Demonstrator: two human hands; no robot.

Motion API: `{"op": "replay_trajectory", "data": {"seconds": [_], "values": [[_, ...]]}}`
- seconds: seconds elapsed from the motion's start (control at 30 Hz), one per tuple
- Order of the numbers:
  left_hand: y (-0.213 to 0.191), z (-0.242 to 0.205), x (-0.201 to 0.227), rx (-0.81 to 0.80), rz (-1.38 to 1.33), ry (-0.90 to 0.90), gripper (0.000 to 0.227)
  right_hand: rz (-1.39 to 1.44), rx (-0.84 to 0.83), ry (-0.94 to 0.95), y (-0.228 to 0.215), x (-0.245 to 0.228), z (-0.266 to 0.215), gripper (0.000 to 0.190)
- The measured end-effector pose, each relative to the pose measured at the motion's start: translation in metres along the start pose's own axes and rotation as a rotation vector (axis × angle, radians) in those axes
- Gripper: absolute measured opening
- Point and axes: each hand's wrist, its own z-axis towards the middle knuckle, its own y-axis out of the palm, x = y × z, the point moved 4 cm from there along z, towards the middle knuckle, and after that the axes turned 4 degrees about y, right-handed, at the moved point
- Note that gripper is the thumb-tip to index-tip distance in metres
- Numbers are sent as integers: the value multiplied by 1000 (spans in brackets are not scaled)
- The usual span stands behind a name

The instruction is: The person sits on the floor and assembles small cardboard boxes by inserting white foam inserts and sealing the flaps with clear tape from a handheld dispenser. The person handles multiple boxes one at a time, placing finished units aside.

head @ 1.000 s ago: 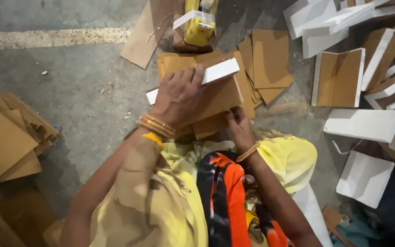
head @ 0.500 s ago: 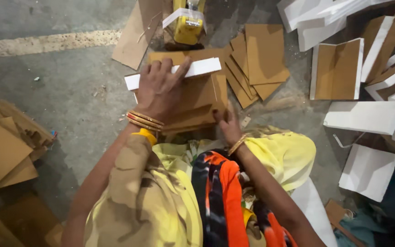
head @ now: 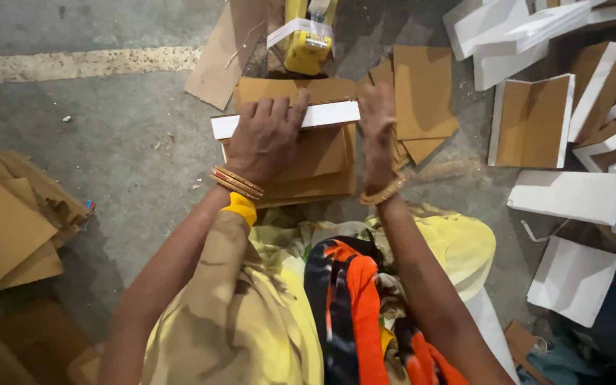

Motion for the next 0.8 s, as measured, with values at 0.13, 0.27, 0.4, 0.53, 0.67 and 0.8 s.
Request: {"op": "replay_trajectory", "data": {"seconds": [0.13,0.27,0.4,0.53,0.67,0.8], "values": [[-5,1,-1,-3,-48,-9,43,-240,-80,-47,35,-11,11,79],[-7,1,1,-26,-103,-39,33,-155,-112,34,31,-17,9,70],[-13,2,-3,73,12,-121,31,-200,-188,89,23,-17,16,64],[-14,-7,-6,66,-1,-92,33,-8,-142,195,6,-10,53,61],[-11,-8,-9,25,-48,-66,30,-121,10,374,-6,4,126,44],[-10,-6,-11,24,-54,-65,35,-301,-83,527,11,6,172,28]]}}
